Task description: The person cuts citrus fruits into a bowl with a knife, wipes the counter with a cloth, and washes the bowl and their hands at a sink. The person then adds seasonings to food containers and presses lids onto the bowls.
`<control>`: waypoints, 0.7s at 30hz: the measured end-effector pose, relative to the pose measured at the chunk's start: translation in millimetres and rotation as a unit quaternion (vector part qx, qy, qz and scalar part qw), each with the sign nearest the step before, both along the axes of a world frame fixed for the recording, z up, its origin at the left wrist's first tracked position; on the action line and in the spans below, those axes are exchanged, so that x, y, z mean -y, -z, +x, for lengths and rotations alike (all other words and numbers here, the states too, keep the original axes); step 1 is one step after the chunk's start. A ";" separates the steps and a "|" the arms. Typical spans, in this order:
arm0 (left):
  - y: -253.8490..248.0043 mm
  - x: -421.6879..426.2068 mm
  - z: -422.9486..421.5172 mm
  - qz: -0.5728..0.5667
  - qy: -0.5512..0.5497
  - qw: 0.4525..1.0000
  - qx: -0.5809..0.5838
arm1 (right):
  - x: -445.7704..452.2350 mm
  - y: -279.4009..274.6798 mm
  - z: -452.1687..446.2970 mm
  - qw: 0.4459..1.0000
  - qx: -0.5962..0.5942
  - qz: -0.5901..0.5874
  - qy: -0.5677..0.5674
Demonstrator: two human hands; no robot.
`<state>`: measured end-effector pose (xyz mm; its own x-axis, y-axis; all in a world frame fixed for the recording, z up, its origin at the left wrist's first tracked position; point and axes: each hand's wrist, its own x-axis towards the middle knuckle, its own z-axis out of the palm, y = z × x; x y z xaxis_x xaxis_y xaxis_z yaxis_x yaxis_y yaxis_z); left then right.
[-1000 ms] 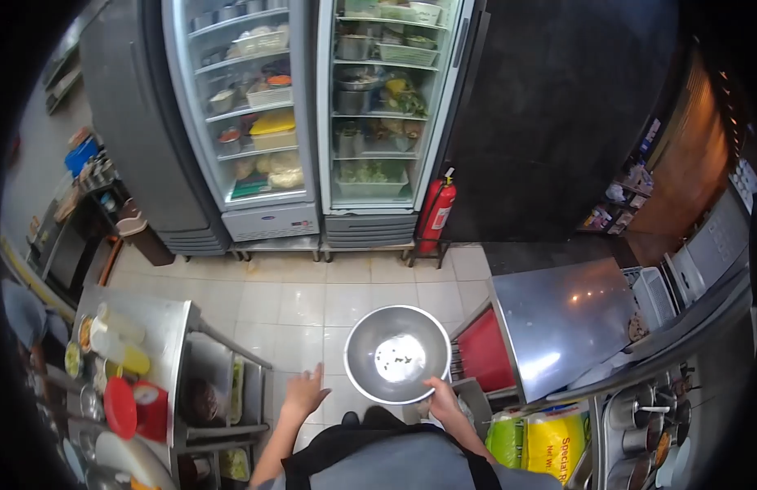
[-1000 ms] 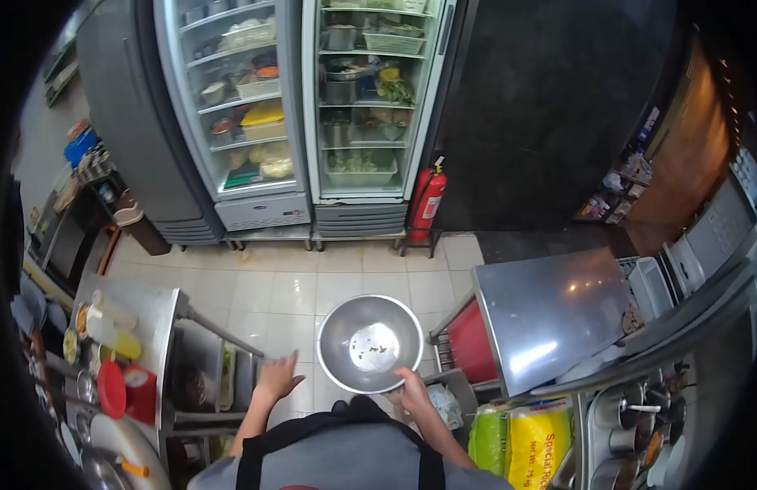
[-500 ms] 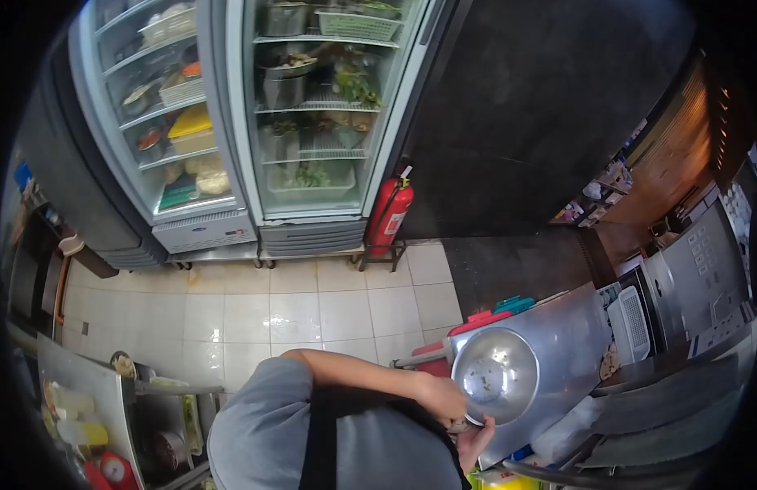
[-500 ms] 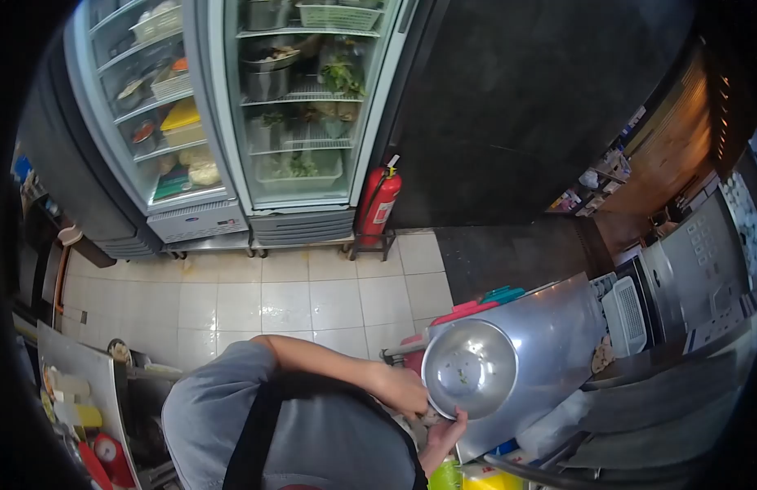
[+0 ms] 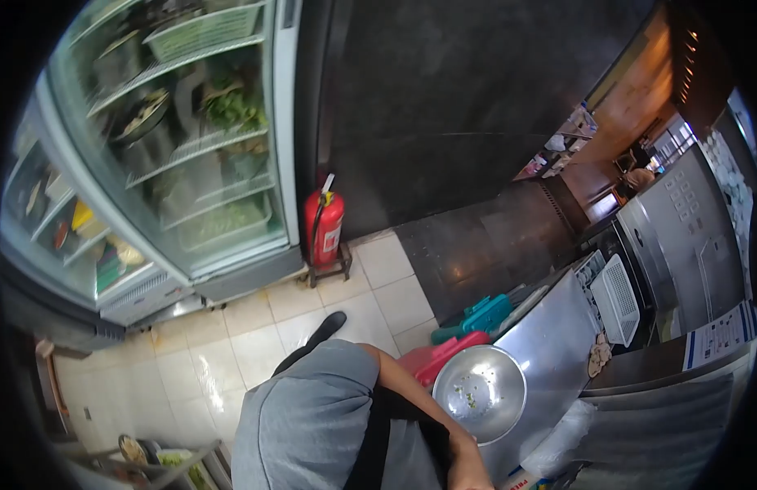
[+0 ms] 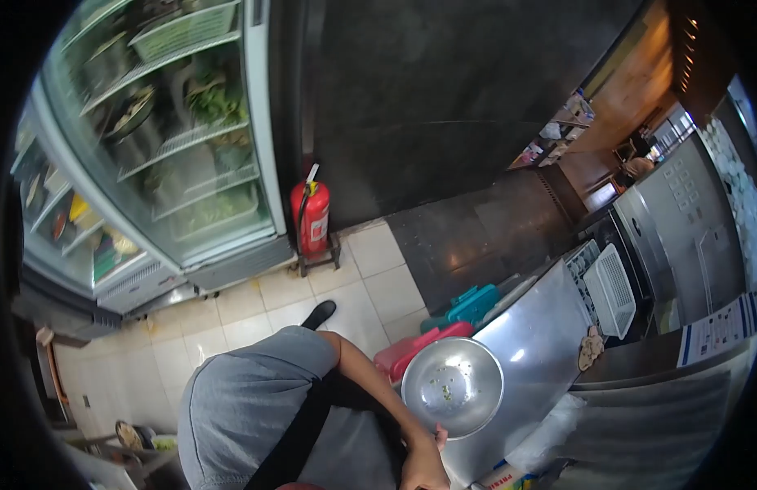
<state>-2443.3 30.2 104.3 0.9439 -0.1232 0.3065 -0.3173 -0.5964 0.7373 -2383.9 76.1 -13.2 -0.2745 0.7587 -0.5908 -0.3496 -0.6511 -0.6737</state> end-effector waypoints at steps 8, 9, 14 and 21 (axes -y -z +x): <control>-11.5 -96.4 -177.3 -0.089 0.023 0.996 -0.001 | -78.2 -9.0 -156.8 0.999 0.013 -0.019 0.039; -15.3 -109.7 -198.5 -0.139 0.055 0.988 0.045 | -86.1 -13.0 -170.7 0.999 0.014 -0.022 0.043; -24.9 -156.4 -270.1 -0.084 0.011 0.953 0.290 | -129.5 -26.8 -220.2 0.991 -0.003 -0.125 0.038; -42.8 -270.3 -334.9 0.082 -0.129 0.906 0.395 | -237.6 26.3 -282.3 0.994 -0.036 -0.084 0.064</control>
<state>-2778.2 300.5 147.0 0.4426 -0.0342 0.8961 -0.5413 -0.8069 0.2366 -2666.2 313.7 -39.5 -0.2284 0.6818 -0.6950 -0.4801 -0.6999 -0.5288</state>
